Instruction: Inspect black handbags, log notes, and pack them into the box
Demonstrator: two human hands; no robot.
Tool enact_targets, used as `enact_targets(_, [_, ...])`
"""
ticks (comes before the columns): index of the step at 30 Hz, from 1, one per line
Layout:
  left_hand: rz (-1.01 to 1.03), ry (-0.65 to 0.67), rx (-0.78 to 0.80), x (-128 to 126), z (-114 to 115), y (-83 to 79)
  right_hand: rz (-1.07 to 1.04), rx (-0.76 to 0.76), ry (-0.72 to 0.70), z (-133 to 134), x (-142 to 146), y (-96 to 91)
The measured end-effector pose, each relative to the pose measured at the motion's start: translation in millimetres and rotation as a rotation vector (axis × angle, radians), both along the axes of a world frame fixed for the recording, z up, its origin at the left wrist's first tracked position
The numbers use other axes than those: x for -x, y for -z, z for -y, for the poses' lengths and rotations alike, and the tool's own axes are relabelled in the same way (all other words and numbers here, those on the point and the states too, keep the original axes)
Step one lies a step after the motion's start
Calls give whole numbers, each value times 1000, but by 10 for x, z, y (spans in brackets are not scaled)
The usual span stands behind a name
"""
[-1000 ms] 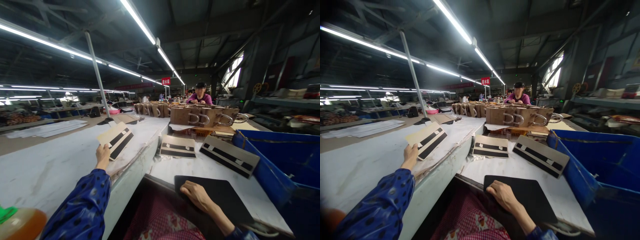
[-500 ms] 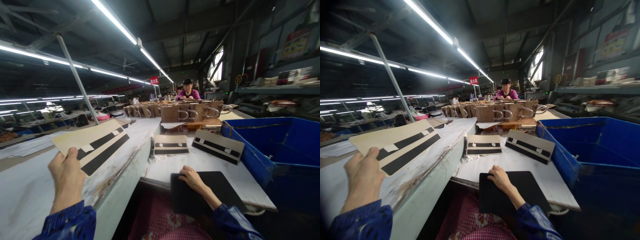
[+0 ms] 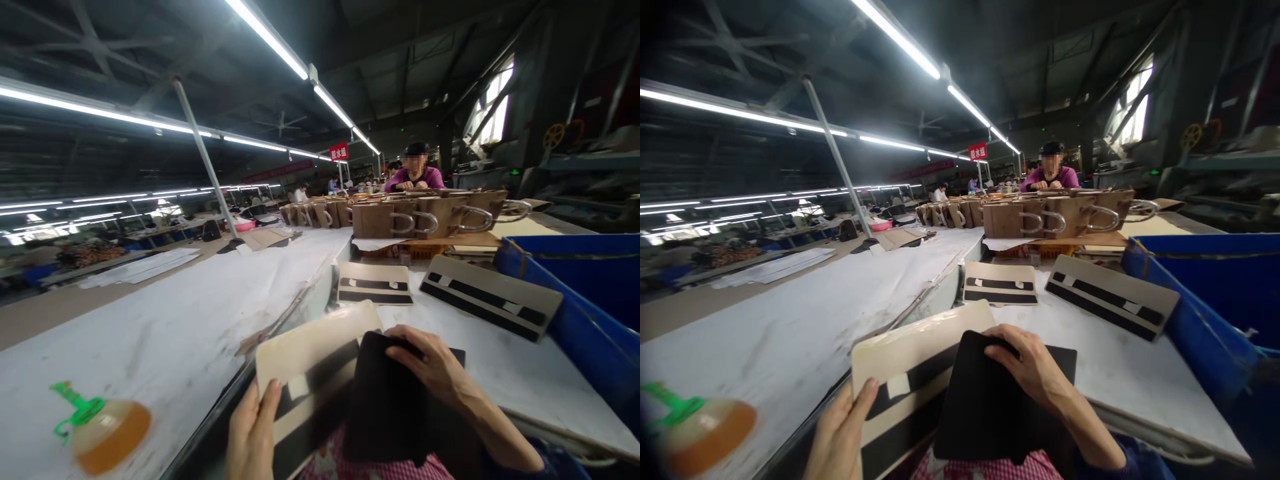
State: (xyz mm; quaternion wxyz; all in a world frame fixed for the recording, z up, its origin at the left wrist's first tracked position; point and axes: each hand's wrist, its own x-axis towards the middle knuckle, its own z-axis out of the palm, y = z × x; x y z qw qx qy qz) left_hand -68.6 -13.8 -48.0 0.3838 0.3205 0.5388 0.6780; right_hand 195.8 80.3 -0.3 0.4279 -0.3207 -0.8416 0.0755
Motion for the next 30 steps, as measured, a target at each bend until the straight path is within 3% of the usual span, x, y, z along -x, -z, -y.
enact_targets(3, [2, 85, 19, -252, 80, -48, -4, -175, -142, 190, 190, -111])
enact_targets(7, [46, 198, 38, -462, 179, -208, 70, -180, -270, 328, 434, -163])
enact_targets(11, [151, 258, 130, -517, 299, -304, 100, -278, -236, 366, 551, -75])
enact_targets(15, [179, 299, 128, -498, 407, -289, 79, -349, -148, 441, 527, 37])
enact_targets(30, [266, 286, 96, -565, 562, -370, 75, -400, -284, 522, 490, 62])
